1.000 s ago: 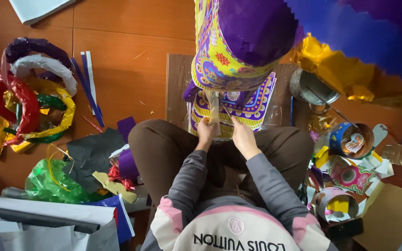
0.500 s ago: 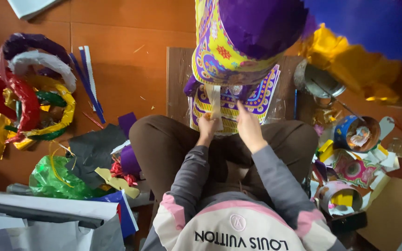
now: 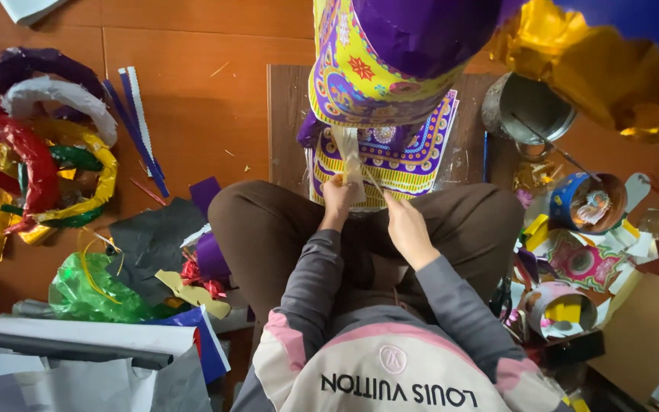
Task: Decorating a horse-shaped craft with paper cutouts and paint
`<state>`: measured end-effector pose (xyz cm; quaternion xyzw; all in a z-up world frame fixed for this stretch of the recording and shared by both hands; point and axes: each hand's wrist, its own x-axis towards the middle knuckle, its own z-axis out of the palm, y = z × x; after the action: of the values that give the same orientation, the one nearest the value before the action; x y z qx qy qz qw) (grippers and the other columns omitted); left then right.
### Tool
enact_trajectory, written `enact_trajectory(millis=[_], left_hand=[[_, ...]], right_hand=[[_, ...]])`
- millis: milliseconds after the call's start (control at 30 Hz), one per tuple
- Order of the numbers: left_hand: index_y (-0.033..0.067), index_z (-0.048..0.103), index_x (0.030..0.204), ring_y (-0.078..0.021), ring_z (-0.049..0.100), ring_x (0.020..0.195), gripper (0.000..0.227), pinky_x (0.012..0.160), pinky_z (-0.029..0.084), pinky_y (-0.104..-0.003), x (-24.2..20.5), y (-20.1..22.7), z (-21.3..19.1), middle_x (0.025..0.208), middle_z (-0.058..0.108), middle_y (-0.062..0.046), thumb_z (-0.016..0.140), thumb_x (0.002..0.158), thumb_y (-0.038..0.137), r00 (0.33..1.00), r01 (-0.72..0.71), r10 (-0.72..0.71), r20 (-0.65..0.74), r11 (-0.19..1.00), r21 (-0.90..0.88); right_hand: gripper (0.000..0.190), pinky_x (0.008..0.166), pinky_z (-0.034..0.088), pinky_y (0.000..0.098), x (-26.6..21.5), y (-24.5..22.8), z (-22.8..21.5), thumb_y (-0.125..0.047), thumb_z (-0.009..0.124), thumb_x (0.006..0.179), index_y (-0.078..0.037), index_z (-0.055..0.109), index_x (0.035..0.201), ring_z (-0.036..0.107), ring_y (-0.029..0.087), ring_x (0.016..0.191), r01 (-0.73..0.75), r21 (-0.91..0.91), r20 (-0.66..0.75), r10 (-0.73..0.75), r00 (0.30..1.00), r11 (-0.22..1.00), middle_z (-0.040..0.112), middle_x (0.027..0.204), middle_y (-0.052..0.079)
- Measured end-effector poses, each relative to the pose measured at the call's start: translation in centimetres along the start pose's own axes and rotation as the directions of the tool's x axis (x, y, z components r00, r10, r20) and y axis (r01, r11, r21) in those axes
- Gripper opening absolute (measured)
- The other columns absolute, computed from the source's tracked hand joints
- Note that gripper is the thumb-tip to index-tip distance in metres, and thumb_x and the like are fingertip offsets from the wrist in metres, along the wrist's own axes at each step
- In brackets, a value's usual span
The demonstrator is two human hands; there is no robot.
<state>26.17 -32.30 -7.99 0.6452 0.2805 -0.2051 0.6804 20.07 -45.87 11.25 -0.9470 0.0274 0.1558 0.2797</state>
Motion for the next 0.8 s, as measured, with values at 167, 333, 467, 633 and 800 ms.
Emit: enact_trajectory(millis=[167, 333, 467, 633, 800], left_hand=[[-0.0124, 0.055, 0.125, -0.0192, 0.065, 0.071, 0.058, 0.064, 0.054, -0.036, 0.0, 0.6, 0.1, 0.088, 0.069, -0.024, 0.072, 0.071, -0.002, 0.999, 0.037, -0.039, -0.021, 0.994, -0.098], [-0.0111, 0.055, 0.125, -0.0241, 0.066, 0.075, 0.058, 0.062, 0.056, -0.039, 0.8, -0.9, 0.4, 0.092, 0.068, -0.025, 0.070, 0.070, -0.006, 0.997, 0.068, -0.076, -0.032, 0.975, -0.211], [-0.0038, 0.064, 0.114, -0.0284, 0.070, 0.066, 0.051, 0.053, 0.058, -0.041, 1.8, -2.3, 0.3, 0.084, 0.071, -0.021, 0.071, 0.063, -0.011, 0.995, 0.085, -0.095, -0.019, 0.952, -0.295], [-0.0059, 0.061, 0.121, -0.0261, 0.067, 0.080, 0.053, 0.066, 0.057, -0.039, 1.5, -1.8, 0.1, 0.097, 0.069, -0.023, 0.071, 0.069, -0.008, 0.998, 0.054, -0.058, -0.011, 0.971, -0.233], [-0.0028, 0.052, 0.135, -0.0209, 0.066, 0.075, 0.070, 0.061, 0.057, -0.038, 4.3, -4.9, 0.1, 0.096, 0.069, -0.024, 0.076, 0.069, -0.003, 0.999, 0.048, -0.047, 0.007, 0.991, -0.123]], right_hand=[[0.039, 0.062, 0.059, 0.0429, -4.4, 1.6, 1.8, -0.010, 0.050, 0.094, -0.010, 0.059, 0.132, 0.068, 0.038, 0.074, -0.106, -0.113, 0.006, 0.107, 0.994, 0.988, 0.065, 0.090, 0.017], [0.036, 0.055, 0.059, 0.0411, -7.6, 0.8, 0.5, -0.014, 0.049, 0.097, -0.016, 0.060, 0.131, 0.067, 0.037, 0.072, -0.154, -0.068, -0.011, 0.154, 0.988, 0.986, 0.062, 0.087, 0.010], [0.038, 0.068, 0.059, 0.0458, -8.9, -0.7, -0.3, -0.009, 0.056, 0.091, -0.019, 0.063, 0.127, 0.067, 0.039, 0.083, -0.252, 0.043, 0.021, 0.251, 0.968, 0.967, 0.063, 0.090, 0.012], [0.034, 0.075, 0.059, 0.0392, -9.1, 0.6, 1.1, -0.010, 0.056, 0.091, -0.020, 0.068, 0.122, 0.071, 0.030, 0.089, -0.374, 0.264, 0.094, 0.362, 0.927, 0.889, 0.071, 0.090, 0.010], [0.033, 0.082, 0.056, 0.0406, -7.7, 3.6, -5.3, -0.007, 0.055, 0.087, -0.015, 0.069, 0.115, 0.071, 0.028, 0.086, -0.429, 0.231, -0.081, 0.456, 0.886, 0.873, 0.073, 0.073, 0.009]])
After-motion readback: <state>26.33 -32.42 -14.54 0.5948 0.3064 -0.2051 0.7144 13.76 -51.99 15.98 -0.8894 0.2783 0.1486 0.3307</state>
